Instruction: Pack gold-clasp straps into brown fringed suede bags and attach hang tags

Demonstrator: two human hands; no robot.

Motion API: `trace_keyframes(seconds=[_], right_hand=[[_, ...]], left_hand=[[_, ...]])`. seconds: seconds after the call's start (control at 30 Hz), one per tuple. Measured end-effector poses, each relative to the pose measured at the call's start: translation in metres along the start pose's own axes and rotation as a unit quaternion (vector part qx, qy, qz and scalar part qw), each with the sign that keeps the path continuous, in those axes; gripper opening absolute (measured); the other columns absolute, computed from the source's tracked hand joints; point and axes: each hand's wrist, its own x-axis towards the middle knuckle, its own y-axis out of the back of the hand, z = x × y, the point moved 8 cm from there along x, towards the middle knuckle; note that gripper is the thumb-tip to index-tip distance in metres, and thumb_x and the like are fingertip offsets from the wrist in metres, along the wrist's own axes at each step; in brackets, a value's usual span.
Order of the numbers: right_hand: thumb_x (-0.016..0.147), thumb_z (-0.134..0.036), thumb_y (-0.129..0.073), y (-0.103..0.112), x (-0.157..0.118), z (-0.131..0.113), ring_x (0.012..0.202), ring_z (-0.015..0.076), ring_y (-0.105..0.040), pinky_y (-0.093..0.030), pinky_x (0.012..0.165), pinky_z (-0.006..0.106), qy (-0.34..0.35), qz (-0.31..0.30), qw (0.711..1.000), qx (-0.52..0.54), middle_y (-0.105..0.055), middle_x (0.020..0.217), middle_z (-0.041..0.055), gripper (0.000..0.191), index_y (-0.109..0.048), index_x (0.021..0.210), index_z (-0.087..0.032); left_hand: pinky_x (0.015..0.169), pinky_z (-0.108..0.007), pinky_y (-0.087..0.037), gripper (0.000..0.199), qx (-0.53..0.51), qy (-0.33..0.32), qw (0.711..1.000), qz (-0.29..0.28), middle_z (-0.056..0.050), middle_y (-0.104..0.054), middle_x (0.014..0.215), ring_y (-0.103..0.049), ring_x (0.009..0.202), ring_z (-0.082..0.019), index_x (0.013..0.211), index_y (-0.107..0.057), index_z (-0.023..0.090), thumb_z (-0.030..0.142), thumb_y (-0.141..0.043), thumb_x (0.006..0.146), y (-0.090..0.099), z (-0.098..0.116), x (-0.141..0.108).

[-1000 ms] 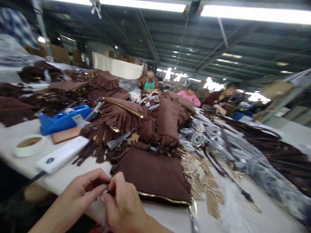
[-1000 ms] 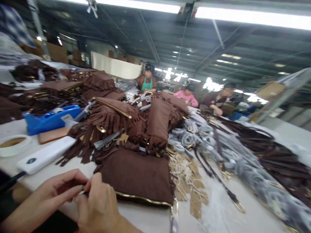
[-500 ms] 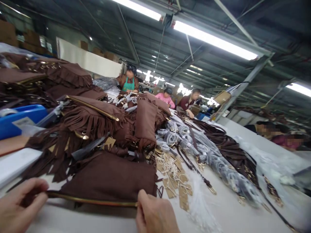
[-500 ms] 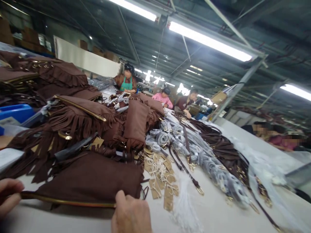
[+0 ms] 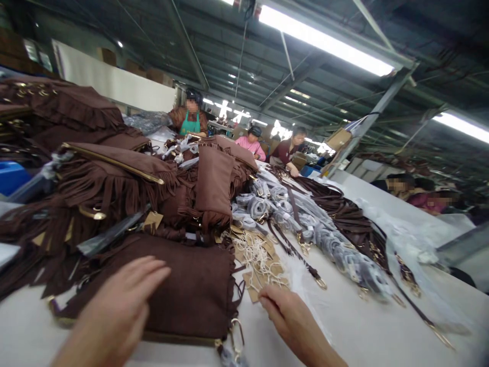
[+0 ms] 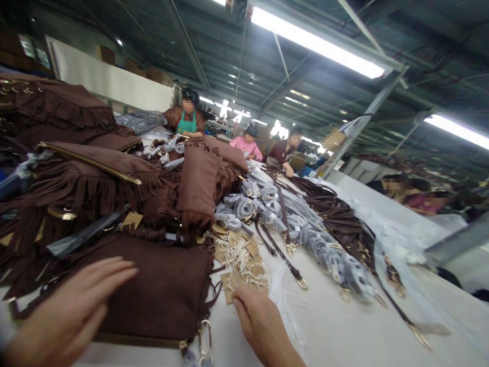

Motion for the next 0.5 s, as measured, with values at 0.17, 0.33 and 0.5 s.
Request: trace_keyframes(seconds=[0.17, 0.33, 0.5], right_hand=[[0.093, -0.016, -0.044, -0.002, 0.013, -0.02, 0.085, 0.0211, -0.064, -0.043, 0.074, 0.03, 0.076, -0.015, 0.997, 0.003, -0.068, 0.088, 0.0052, 0.022, -0.065, 0.089, -0.02], [0.094, -0.018, -0.047, -0.016, -0.008, -0.036, 0.079, 0.0198, -0.065, -0.044, 0.071, 0.028, 0.06, -0.06, 0.995, 0.061, -0.07, 0.081, 0.0035, 0.023, -0.065, 0.08, -0.02], [0.092, -0.015, -0.047, -0.033, -0.024, -0.025, 0.084, 0.0188, -0.067, -0.047, 0.075, 0.026, 0.066, -0.091, 0.99, 0.08, -0.072, 0.088, 0.0042, 0.02, -0.067, 0.088, -0.02]], left_hand=[[0.107, -0.04, -0.04, 0.04, 0.001, -0.121, 0.965, -0.233, -0.008, -0.068, 0.111, -0.054, 0.112, -0.026, 0.106, -0.066, 0.02, 0.004, -0.046, 0.075, -0.104, 0.118, 0.035], [0.107, -0.043, -0.037, 0.033, 0.029, -0.157, 0.954, -0.255, -0.009, -0.065, 0.11, -0.051, 0.11, -0.026, 0.102, -0.069, 0.02, 0.005, -0.045, 0.085, -0.131, 0.113, 0.056], [0.11, -0.045, -0.033, 0.046, 0.005, -0.157, 0.944, -0.289, -0.008, -0.06, 0.121, -0.047, 0.119, -0.026, 0.107, -0.07, 0.025, -0.001, -0.045, 0.08, -0.128, 0.103, 0.056]])
